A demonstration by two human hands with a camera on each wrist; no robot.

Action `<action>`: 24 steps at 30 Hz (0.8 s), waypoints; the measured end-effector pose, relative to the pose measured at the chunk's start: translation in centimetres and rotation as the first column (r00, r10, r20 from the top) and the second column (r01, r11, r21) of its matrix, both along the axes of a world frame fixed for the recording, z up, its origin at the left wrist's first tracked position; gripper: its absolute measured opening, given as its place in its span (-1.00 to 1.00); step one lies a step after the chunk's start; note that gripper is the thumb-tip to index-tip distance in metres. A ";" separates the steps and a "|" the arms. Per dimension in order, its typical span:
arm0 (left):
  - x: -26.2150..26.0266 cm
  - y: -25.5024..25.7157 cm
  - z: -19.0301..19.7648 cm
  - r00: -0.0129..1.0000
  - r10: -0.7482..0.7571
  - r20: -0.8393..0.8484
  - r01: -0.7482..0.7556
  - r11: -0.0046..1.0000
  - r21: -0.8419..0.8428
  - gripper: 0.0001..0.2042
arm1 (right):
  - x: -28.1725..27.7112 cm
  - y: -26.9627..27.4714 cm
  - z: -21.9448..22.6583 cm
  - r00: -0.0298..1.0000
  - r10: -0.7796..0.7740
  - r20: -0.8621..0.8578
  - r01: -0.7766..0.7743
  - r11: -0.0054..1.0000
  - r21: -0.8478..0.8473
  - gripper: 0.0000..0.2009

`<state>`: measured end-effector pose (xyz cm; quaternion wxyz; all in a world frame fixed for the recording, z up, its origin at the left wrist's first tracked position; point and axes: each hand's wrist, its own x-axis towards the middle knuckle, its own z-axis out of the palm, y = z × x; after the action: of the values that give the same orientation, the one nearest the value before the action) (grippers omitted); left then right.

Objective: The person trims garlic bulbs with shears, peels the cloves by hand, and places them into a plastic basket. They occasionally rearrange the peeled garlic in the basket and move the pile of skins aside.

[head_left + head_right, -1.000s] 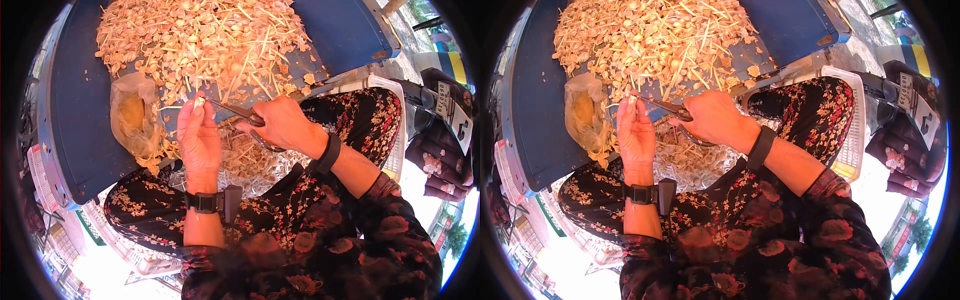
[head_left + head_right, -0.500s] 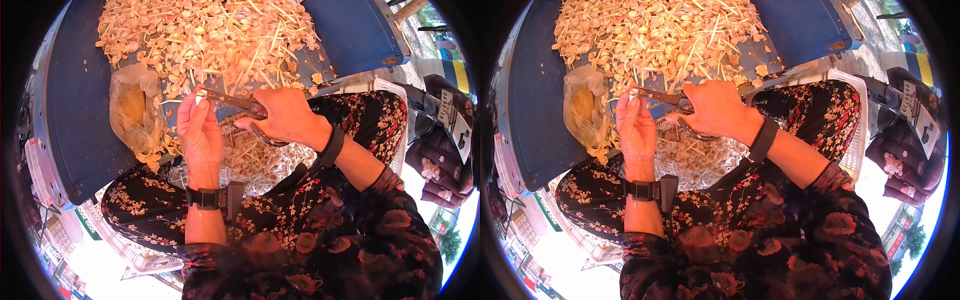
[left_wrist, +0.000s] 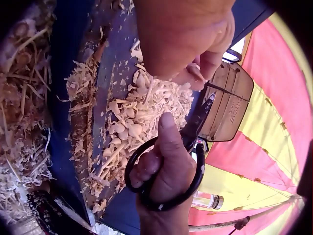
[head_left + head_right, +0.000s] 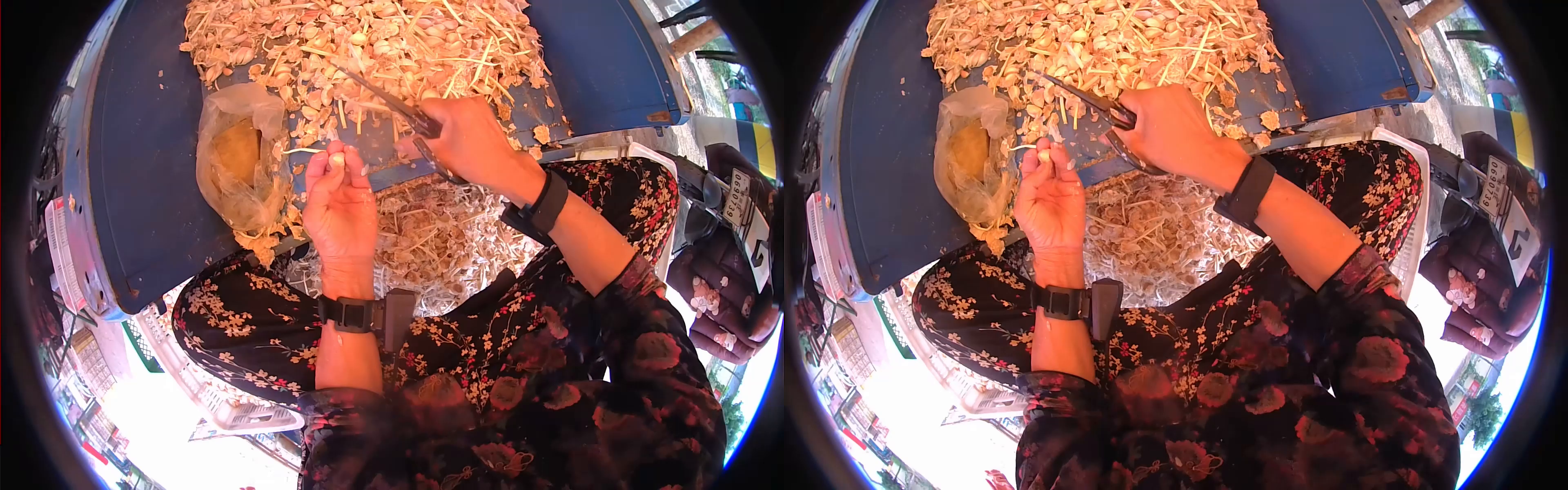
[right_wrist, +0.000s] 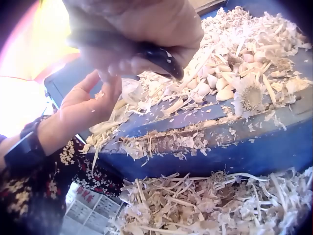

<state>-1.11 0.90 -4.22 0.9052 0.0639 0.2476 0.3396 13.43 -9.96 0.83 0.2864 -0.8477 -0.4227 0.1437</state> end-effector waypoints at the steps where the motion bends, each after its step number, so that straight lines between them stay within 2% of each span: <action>1: -0.2 0.2 -0.4 0.999 -0.013 0.042 0.014 1.000 -0.017 -0.79 | 1.2 2.0 -0.1 0.999 -0.001 0.046 0.001 1.000 -0.003 -0.71; 3: -1.0 0.5 -1.4 0.991 -0.042 0.128 0.048 0.998 -0.047 -0.83 | 2.7 6.6 -0.5 0.995 0.037 0.092 -0.038 0.999 0.007 -0.86; 7: -1.1 1.4 0.1 0.988 -0.094 -0.124 0.093 0.996 -0.016 -0.81 | 3.4 14.2 -3.0 0.937 0.270 0.222 -0.258 0.963 -0.081 -0.89; 9: -1.2 1.7 0.3 0.969 -0.076 -0.234 0.090 0.995 0.046 -0.80 | 3.3 15.5 -4.3 0.878 0.388 0.279 -0.346 0.919 -0.188 -0.87; 11: -1.0 1.9 -0.1 0.954 -0.042 -0.295 0.045 0.999 0.000 -0.80 | 3.2 16.2 -5.2 0.830 0.467 0.305 -0.403 0.880 -0.251 -0.85; 14: -0.7 2.2 -0.7 0.941 -0.032 -0.336 0.019 0.999 -0.041 -0.81 | 3.7 16.1 -5.1 0.807 0.490 0.330 -0.420 0.869 -0.262 -0.85; 17: -0.8 2.8 -1.3 0.938 -0.003 -0.347 -0.007 1.000 -0.029 -0.83 | 4.0 15.7 -4.3 0.888 0.374 0.268 -0.313 0.918 -0.243 -0.84; 20: -0.7 3.1 -1.7 0.929 0.024 -0.368 -0.032 0.999 -0.013 -0.84 | 3.3 15.8 -3.5 0.948 0.313 0.054 -0.299 0.937 -0.179 -0.86; 23: -0.7 3.1 -2.0 0.925 0.020 -0.379 -0.018 1.000 0.009 -0.82 | 2.0 16.7 -5.4 0.863 0.420 0.282 -0.395 0.908 -0.142 -0.84; 24: -0.9 3.2 -2.1 0.924 0.014 -0.382 -0.009 1.000 0.015 -0.81 | 1.6 16.8 -5.1 0.850 0.455 0.266 -0.411 0.888 -0.207 -0.82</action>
<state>-2.01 4.07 -6.29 0.8373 0.1333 0.4172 0.3274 15.06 6.82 -4.30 0.1159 -0.7603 -0.6312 0.1007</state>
